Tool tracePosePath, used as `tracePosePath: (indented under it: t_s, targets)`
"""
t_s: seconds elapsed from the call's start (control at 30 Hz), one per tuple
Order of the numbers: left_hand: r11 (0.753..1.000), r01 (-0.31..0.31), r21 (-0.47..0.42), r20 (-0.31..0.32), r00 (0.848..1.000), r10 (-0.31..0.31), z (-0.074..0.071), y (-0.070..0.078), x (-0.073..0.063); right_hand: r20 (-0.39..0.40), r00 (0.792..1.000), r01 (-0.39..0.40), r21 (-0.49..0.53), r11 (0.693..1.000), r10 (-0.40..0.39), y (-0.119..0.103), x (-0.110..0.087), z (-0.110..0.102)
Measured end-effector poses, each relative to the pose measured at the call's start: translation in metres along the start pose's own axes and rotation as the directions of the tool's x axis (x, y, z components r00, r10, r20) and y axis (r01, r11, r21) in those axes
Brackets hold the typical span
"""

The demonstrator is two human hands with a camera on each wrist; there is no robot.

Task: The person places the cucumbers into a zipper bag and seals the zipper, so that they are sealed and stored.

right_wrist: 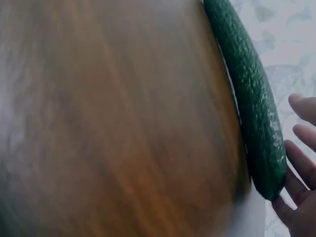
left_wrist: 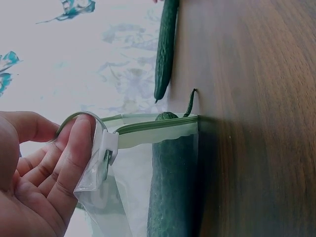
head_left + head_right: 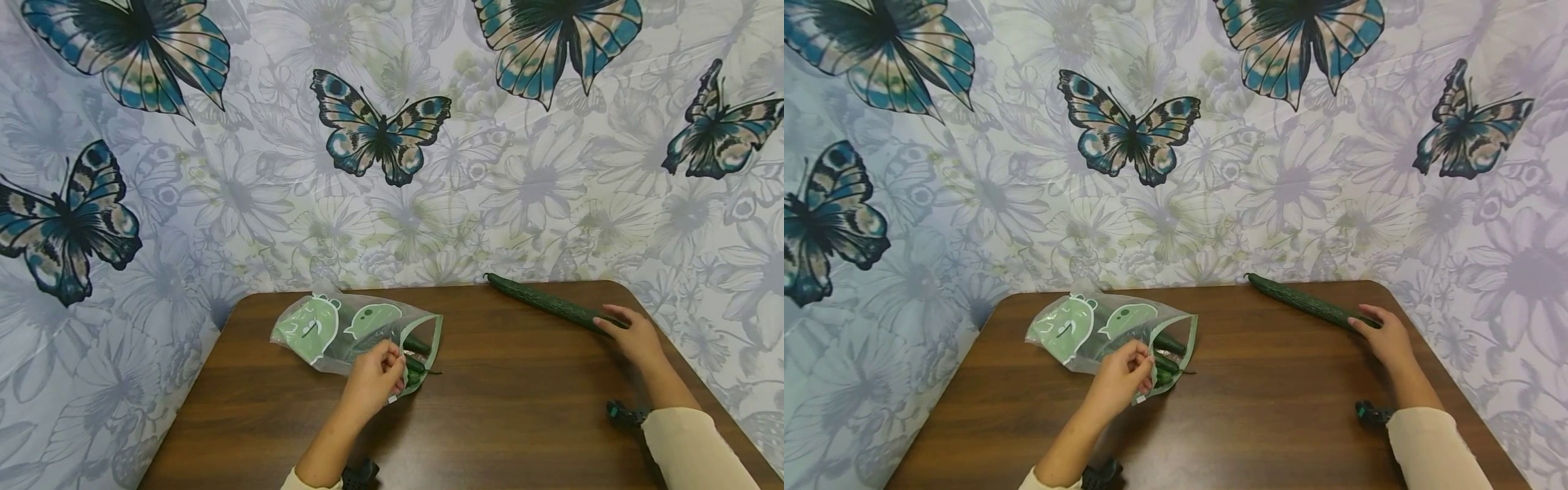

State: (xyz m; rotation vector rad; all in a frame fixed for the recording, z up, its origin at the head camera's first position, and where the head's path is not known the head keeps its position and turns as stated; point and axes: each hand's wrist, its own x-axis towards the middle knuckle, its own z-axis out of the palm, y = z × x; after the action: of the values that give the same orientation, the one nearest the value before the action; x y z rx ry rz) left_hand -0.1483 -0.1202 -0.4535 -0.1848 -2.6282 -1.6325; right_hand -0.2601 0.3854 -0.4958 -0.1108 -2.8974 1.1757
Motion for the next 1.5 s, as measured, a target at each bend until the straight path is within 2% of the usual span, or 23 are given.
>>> tracePosePath:
  t_s: [0.2,0.37,0.47,0.7,0.97,1.3,1.5]
  targets:
    - [1.000,0.005,-0.004,0.006,1.000,-0.005,-0.001,0.000,-0.001,0.033,0.999,-0.018,-0.065,0.998,0.020,0.010,0.002,0.002]
    - [1.000,0.008,-0.004,0.002,1.000,-0.008,-0.001,0.000,-0.001,0.102,0.992,-0.066,-0.064,0.996,0.072,0.011,0.002,0.004]
    - [1.000,0.006,-0.002,0.000,1.000,-0.006,-0.002,0.000,-0.001,0.135,0.988,-0.070,-0.059,0.996,0.077,0.008,0.000,0.007]
    - [1.000,0.008,-0.006,-0.002,1.000,-0.008,-0.002,-0.001,0.000,0.167,0.985,-0.033,-0.098,0.995,0.049,0.000,-0.006,0.013]
    - [1.000,0.006,-0.010,-0.004,1.000,-0.006,-0.001,-0.001,0.000,0.109,0.993,0.063,-0.156,0.986,-0.046,-0.004,-0.018,0.022]
    - [1.000,0.009,-0.015,-0.001,1.000,-0.009,-0.001,-0.002,0.000,0.126,0.992,0.012,-0.082,0.997,-0.002,-0.011,-0.032,0.027]
    - [1.000,0.010,-0.017,0.001,1.000,-0.010,-0.001,-0.002,0.001,0.155,0.988,0.015,-0.038,0.999,-0.009,-0.019,-0.044,0.025]
